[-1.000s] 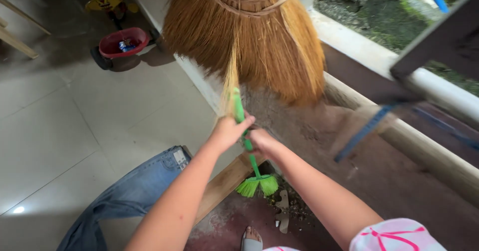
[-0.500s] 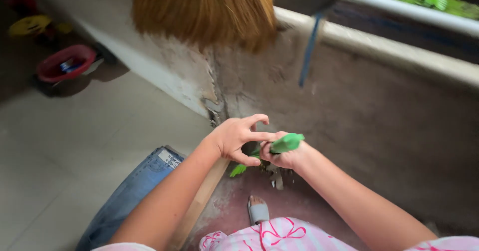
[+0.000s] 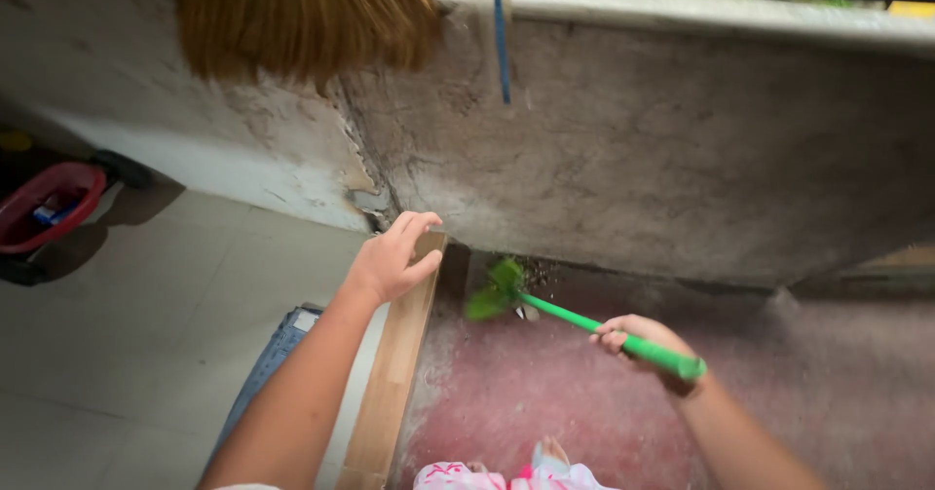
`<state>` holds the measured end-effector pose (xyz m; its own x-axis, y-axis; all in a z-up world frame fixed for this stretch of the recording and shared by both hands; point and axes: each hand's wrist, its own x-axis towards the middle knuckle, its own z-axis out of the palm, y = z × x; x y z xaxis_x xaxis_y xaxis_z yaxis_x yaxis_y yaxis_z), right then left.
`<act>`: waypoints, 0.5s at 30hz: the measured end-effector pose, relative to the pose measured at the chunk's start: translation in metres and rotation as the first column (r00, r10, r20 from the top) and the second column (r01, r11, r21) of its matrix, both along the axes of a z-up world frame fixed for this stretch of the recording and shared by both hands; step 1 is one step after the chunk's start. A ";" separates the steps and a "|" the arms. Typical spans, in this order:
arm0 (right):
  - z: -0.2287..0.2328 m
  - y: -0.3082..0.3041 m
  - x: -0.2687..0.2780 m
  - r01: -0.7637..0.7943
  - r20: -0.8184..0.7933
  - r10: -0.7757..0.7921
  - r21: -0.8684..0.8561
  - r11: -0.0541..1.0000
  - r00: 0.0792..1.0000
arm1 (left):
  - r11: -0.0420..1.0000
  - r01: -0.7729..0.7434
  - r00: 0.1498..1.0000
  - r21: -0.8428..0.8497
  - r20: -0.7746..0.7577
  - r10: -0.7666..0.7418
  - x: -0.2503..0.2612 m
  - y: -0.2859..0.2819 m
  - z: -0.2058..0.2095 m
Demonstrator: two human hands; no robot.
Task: Sweeping dust and debris into a dustpan on a balcony.
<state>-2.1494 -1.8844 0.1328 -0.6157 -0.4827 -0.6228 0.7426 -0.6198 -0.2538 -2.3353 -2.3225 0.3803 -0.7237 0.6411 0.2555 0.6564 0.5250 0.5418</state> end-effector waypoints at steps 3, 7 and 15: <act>-0.001 0.005 0.000 0.165 0.264 -0.218 0.210 0.964 0.940 | 0.999 -0.023 0.999 0.024 -0.042 0.024 0.005 0.021 -0.013; 0.109 -0.081 0.036 0.073 0.090 -0.124 0.439 0.896 0.988 | 0.994 -0.012 1.000 0.108 0.029 0.009 0.030 0.032 -0.019; 0.030 -0.088 -0.035 0.059 0.087 -0.072 0.150 0.987 0.994 | 0.999 -0.040 0.995 -0.034 0.093 0.043 0.049 0.057 -0.031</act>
<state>-2.1841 -1.9725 0.1628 -0.5798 -0.3419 -0.7395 0.7260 -0.6289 -0.2784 -2.2863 -2.2656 0.3488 -0.7697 0.6165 0.1655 0.5808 0.5689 0.5822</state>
